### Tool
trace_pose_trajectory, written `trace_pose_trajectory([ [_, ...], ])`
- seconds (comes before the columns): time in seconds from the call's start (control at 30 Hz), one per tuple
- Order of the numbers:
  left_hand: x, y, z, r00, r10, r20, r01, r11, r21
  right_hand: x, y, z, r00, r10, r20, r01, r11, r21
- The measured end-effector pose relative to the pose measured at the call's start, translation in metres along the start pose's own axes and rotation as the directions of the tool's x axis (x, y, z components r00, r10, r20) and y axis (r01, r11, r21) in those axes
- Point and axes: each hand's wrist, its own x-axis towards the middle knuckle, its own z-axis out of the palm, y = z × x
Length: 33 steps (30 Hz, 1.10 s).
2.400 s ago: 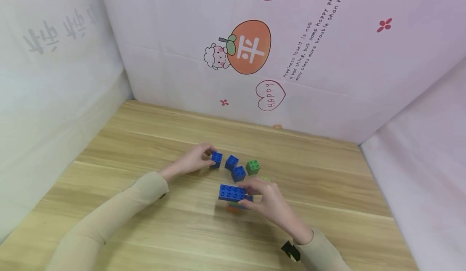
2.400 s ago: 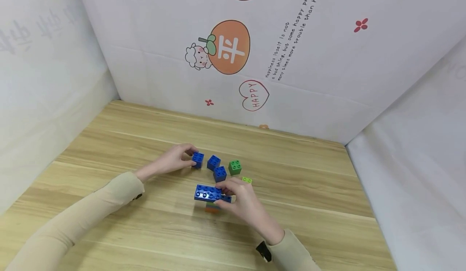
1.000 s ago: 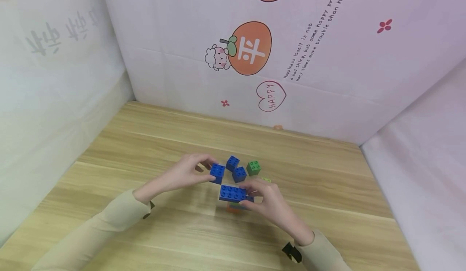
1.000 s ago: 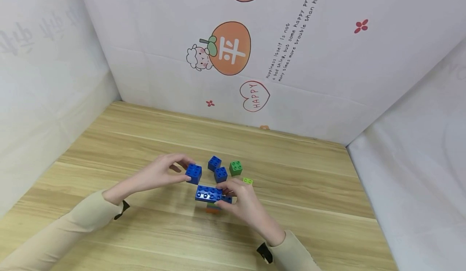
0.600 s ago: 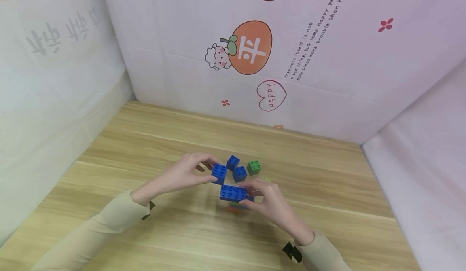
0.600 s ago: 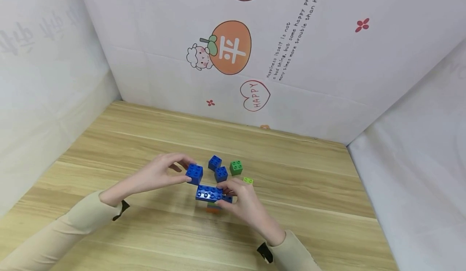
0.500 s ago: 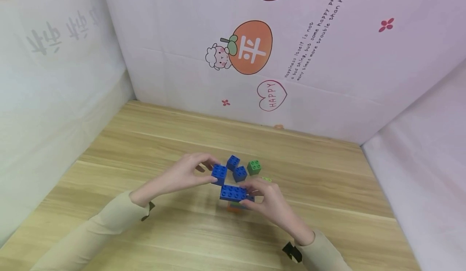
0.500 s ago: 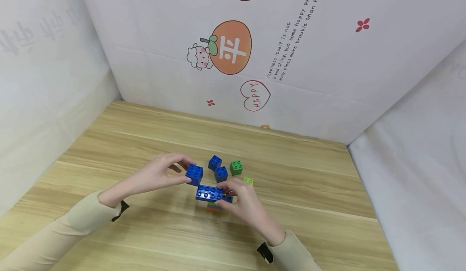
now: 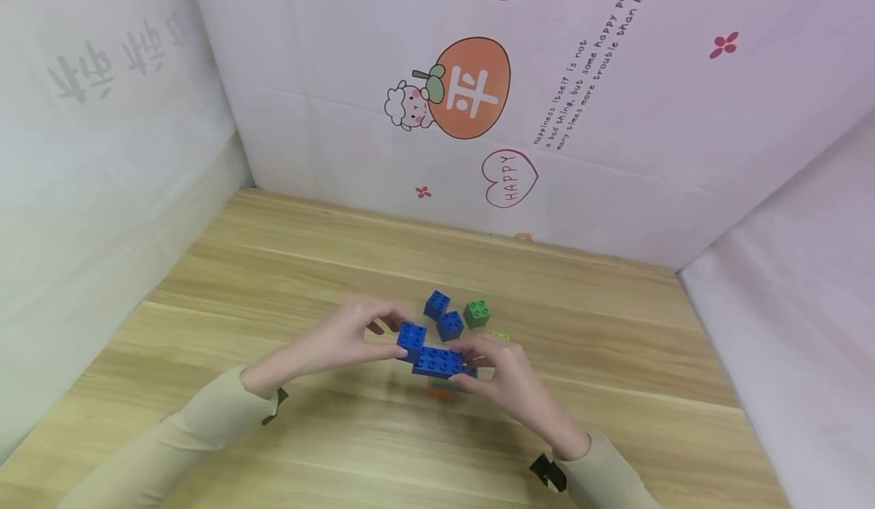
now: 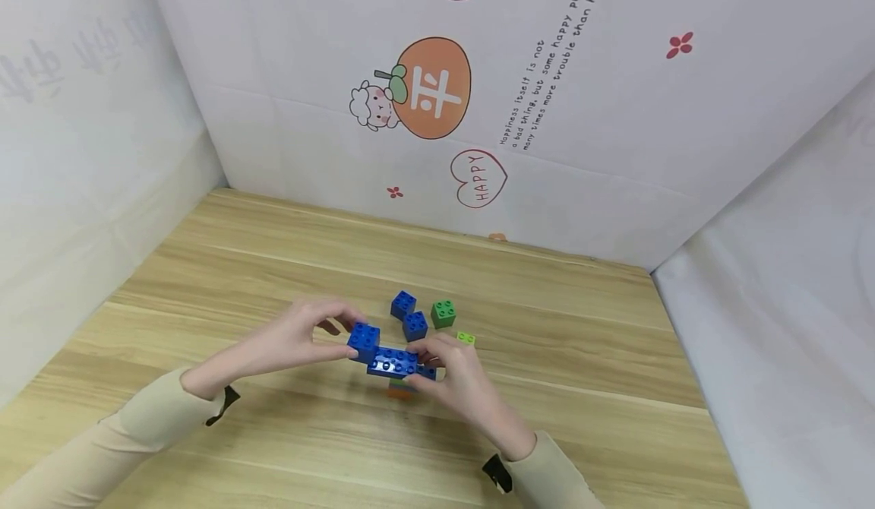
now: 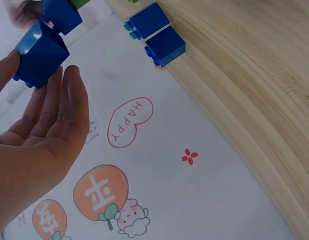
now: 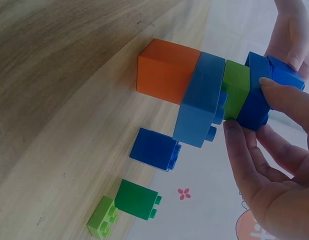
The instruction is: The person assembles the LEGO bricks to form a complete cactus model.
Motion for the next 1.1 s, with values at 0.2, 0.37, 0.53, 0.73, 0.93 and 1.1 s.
trace_pose_trajectory([
  [0.2,-0.001,-0.0007,0.0031,1.0,0.009,0.008,-0.009,1.0,-0.009,0.0,0.0002,-0.0002,1.0,0.001,0.002,-0.001,1.0,-0.005],
  [0.37,-0.0003,-0.0009,0.0051,1.0,0.026,0.011,-0.026,1.0,-0.003,0.0001,0.0003,-0.0003,1.0,0.003,0.005,-0.003,1.0,-0.005],
  [0.53,0.0,-0.0015,0.0069,1.0,0.019,0.009,-0.019,1.0,0.023,0.0004,0.0004,-0.0003,1.0,0.002,0.008,-0.002,1.0,-0.008],
  [0.73,0.0001,-0.0005,0.0086,1.0,0.024,0.007,-0.025,1.0,0.013,0.0008,0.0005,-0.0004,1.0,0.001,0.01,-0.001,1.0,-0.011],
  [0.93,0.0004,0.002,0.0095,0.999,0.029,0.016,-0.029,1.0,-0.006,0.0007,0.0003,-0.0004,1.0,-0.015,0.004,0.015,1.0,-0.008],
  [1.1,0.0012,0.0027,0.0093,0.999,0.036,0.018,-0.036,0.999,0.018,0.0005,-0.0002,-0.0001,1.0,-0.019,0.002,0.019,1.0,-0.007],
])
